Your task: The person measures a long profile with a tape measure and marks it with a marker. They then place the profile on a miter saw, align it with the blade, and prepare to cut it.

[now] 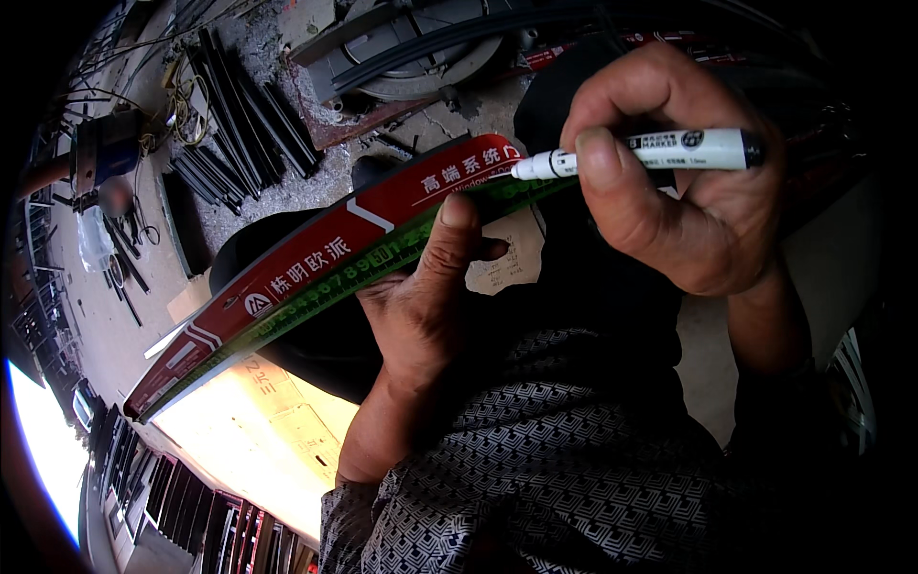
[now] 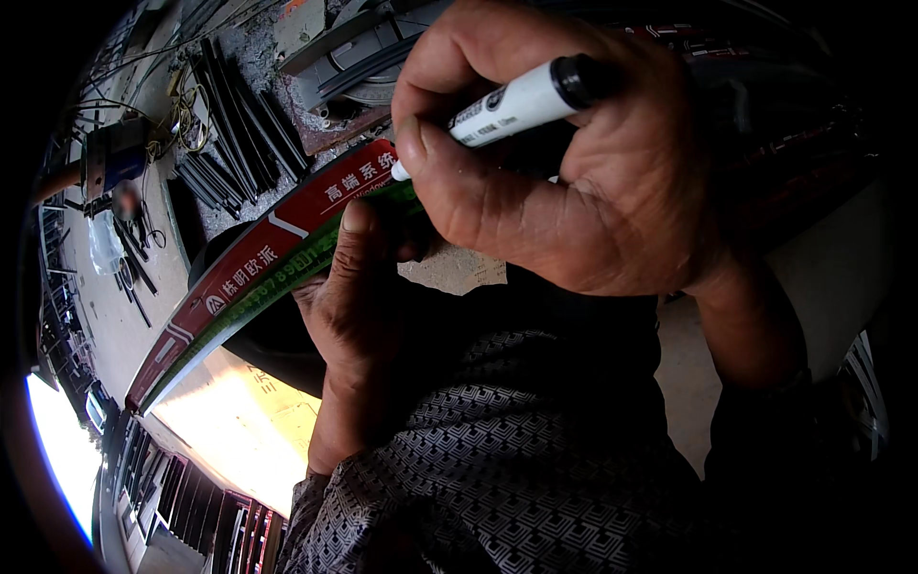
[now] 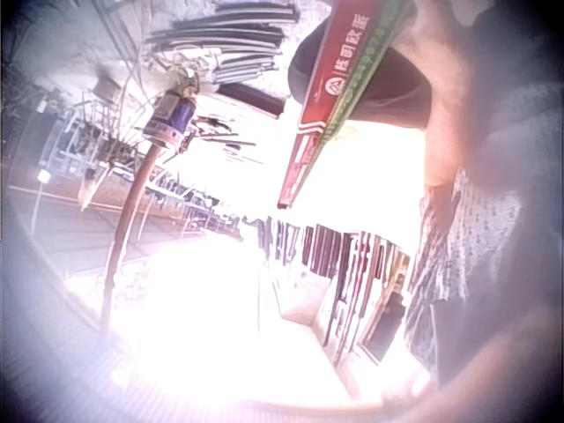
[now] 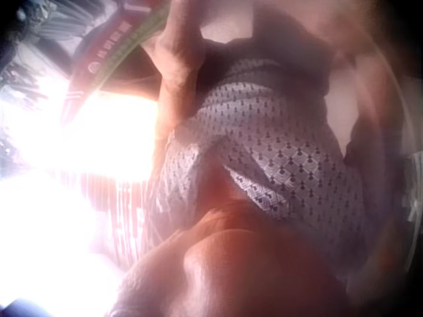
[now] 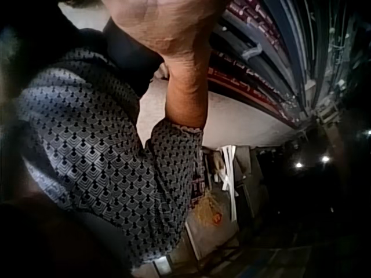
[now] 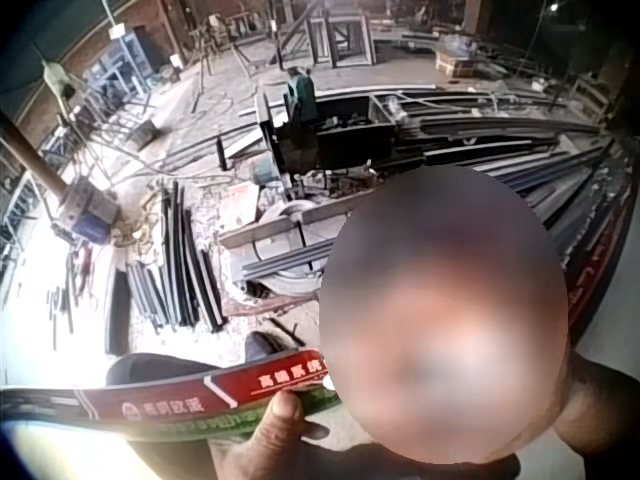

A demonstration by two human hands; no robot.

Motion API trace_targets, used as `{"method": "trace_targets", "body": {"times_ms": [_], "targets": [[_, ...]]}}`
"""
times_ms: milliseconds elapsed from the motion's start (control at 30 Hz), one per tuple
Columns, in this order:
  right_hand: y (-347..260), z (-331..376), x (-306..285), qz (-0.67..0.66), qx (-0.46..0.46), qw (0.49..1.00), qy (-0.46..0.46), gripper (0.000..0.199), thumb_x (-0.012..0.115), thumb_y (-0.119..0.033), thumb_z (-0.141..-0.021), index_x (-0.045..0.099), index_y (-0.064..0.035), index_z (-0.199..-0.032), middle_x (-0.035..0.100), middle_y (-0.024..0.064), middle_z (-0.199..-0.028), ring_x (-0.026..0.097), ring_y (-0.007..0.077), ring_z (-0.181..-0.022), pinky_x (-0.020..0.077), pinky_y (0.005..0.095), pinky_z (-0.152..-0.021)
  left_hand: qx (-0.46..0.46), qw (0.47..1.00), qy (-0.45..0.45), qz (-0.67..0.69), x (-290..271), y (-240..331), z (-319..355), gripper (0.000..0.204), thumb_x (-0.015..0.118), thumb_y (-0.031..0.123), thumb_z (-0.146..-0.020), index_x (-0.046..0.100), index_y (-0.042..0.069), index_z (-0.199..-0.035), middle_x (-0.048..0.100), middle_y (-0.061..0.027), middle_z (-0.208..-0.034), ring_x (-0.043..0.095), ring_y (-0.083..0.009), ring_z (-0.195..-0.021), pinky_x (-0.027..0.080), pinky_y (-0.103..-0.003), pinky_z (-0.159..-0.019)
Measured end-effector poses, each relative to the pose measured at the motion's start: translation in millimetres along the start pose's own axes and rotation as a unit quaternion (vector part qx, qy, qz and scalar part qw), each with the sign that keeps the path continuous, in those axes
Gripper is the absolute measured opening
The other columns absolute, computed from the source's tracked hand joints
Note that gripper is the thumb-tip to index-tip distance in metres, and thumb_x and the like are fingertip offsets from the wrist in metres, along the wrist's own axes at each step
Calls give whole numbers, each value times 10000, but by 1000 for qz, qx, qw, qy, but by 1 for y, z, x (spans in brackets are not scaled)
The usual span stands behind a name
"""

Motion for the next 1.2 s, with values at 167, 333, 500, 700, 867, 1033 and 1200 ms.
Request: {"method": "trace_targets", "body": {"times_ms": [167,333,500,700,867,1033,1200], "targets": [[17,6,-5,-49,19,998,-18,69,646,-73,-962,638,-6,-955,608,5,-731,504,19,-564,388,201,-498,-3,1000,0,0,0,0,0,315,714,243,-1000,689,-11,-1184,750,-136,-1032,739,-217,-905,627,-309,-714],[3,-1,0,-31,7,999,-11,66,643,-70,-964,635,-4,-957,607,4,-730,501,16,-562,387,199,-495,1,1000,-2,5,-1,0,0,315,716,242,-998,688,-11,-1182,748,-135,-1029,739,-219,-904,629,-313,-714],[5,-9,-11,-6,-7,997,-77,64,642,-67,-963,634,-4,-957,607,4,-730,499,16,-562,386,200,-492,-7,1000,9,-1,-3,-1,1,322,718,243,-997,683,-14,-1187,745,-141,-1033,738,-223,-911,631,-321,-716],[5,-9,-10,-10,-3,997,-79,67,644,-73,-962,636,-7,-957,608,3,-729,498,14,-564,382,199,-492,-8,1000,7,-5,-1,0,0,329,724,248,-993,682,-17,-1183,744,-139,-1031,736,-219,-908,630,-318,-714],[12,-3,-6,-59,10,997,-53,71,650,-81,-963,639,-12,-958,606,-4,-720,497,10,-563,381,196,-494,-11,1000,10,4,-2,-1,1,325,726,246,-992,684,-17,-1178,745,-136,-1030,735,-215,-905,629,-315,-713],[3,-8,-9,-16,16,997,-73,63,649,-75,-967,641,-14,-958,608,-9,-721,499,7,-566,385,194,-497,-20,1000,18,6,-2,-1,1,321,728,243,-990,685,-16,-1174,743,-131,-1023,732,-210,-897,627,-312,-709],[5,-7,-8,-26,18,997,-66,61,650,-74,-969,641,-14,-959,605,-13,-719,498,5,-568,389,193,-500,-21,1000,21,9,-1,-2,2,319,727,240,-991,681,-12,-1180,742,-132,-1032,732,-211,-900,627,-311,-709]]}}
Point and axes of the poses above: each hand's wrist, its own z-axis away from the middle knuckle, its own x-axis out of the palm, y = z × x, the point moved 1 cm from there along -z, towards the middle knuckle
